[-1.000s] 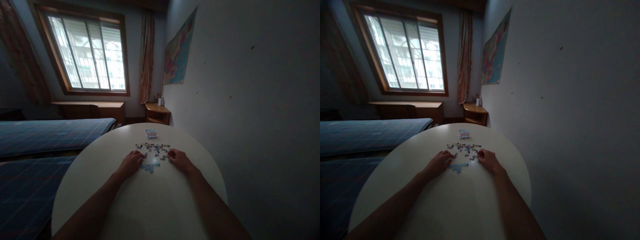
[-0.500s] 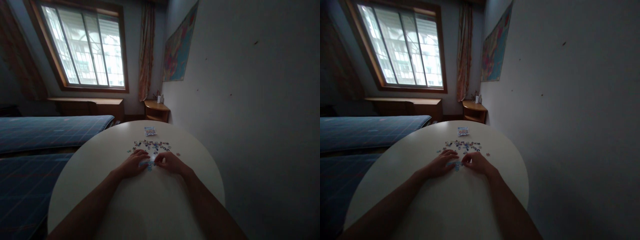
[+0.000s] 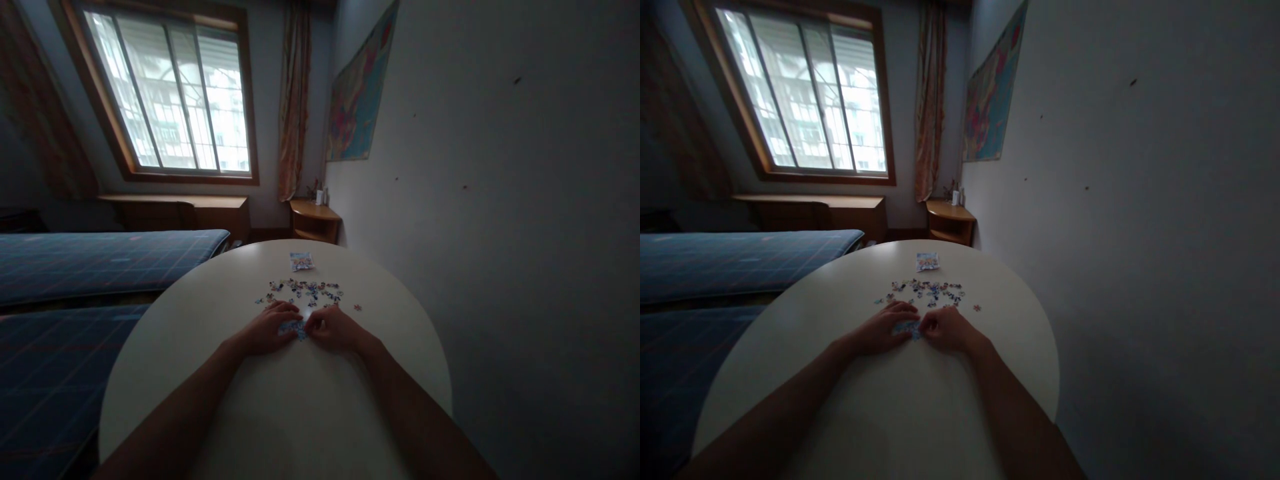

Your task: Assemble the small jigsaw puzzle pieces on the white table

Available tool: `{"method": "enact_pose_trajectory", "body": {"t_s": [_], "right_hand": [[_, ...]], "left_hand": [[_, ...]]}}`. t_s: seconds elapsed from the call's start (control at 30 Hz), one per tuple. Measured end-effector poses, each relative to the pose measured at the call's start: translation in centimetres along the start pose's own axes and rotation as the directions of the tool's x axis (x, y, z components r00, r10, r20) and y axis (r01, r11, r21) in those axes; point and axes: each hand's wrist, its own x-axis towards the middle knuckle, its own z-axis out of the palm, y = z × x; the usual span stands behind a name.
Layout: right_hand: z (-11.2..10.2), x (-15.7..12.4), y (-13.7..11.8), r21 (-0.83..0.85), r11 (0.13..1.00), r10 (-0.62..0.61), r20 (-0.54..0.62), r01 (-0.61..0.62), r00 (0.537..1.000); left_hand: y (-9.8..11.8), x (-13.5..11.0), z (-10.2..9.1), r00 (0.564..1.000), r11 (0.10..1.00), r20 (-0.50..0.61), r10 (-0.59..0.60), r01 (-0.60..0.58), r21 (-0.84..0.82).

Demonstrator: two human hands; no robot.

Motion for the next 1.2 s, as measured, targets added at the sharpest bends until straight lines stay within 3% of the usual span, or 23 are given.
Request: {"method": "enact_pose_trajectory", "body": {"t_s": [0.83, 1.07, 1.2], "right_hand": [[0.4, 0.1, 0.3, -0.066, 0.99, -0.125, -0.025, 0.123, 0.992], [0.1, 0.6, 1.3, -0.224, 0.974, -0.036, -0.089, 0.016, 0.995], [0.5, 1.1, 2.3, -0.267, 0.963, -0.008, -0.145, -0.031, 0.989]], "left_hand": [[-0.2, 0.0, 0.2, 1.0, 1.0, 0.002, -0.02, 0.02, -0.009], [-0.1, 0.0, 0.3, 0.999, 1.0, -0.029, -0.018, 0.018, 0.011], [-0.4, 0.1, 0.7, 0.997, 0.994, -0.031, -0.073, 0.075, 0.075]]}}
